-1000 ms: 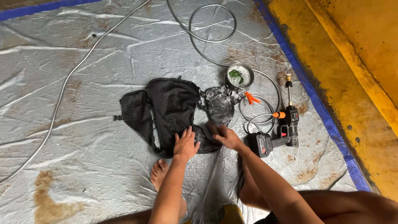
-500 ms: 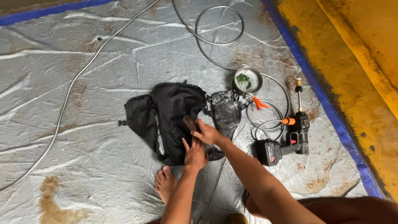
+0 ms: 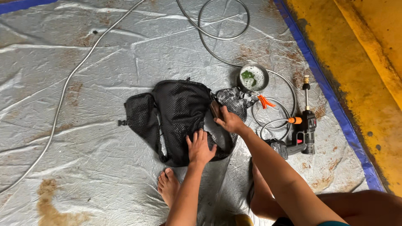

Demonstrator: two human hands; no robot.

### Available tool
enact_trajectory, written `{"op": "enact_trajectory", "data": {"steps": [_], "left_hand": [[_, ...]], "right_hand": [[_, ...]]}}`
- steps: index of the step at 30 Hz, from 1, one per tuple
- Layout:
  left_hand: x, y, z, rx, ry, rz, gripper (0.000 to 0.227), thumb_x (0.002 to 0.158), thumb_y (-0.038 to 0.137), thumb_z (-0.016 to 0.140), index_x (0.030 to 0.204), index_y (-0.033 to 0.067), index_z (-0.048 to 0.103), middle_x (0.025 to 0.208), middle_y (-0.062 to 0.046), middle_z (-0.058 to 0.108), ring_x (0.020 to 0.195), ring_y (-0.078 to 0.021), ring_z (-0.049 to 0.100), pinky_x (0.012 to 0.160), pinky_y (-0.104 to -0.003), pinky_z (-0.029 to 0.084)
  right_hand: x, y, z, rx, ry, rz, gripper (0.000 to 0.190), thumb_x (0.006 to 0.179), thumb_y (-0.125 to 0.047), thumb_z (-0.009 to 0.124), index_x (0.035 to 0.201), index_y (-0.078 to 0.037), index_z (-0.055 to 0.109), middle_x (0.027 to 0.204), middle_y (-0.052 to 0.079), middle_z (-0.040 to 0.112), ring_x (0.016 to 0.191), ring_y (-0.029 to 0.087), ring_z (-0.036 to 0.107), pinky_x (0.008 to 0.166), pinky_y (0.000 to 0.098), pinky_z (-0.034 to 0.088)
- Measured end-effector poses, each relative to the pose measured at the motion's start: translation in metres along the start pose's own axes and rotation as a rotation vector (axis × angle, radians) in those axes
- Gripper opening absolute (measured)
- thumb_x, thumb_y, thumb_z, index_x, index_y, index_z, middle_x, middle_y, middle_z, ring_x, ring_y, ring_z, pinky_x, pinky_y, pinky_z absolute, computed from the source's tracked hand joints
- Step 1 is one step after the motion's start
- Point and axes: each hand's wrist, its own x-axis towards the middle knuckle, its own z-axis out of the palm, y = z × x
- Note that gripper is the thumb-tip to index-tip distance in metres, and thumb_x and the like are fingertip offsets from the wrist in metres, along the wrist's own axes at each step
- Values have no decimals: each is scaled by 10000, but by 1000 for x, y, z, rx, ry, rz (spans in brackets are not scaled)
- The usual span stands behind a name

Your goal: The person cleans a black mesh bag by hand and using a small cleaning tool, dipping the tool into a small bowl of cleaning solution and scrubbing different sections of the bag.

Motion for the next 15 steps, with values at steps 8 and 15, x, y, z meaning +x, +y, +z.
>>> {"op": "enact_trajectory", "data": {"steps": [8,15], "left_hand": [[49,-14,50,3,167,-148,627,929,666,659,1272,141,684,1307,-20,622,1266,-230,539,1081,-535,439],[40,3,39,-30,289,0,293,924,370,646,1017,98,702,1246,-73,553,1272,-288,492,1087,-518,422]], "right_hand": [[-7,23,21,143,5,165,641,1059,-668,550,1411,-153,398,1233,242,745,1187,496,717,1039,643,560],[-16,17,19,243,49,196,551,1061,-595,597,1340,-145,442,1193,302,761,1174,539,712,1049,674,550]]}}
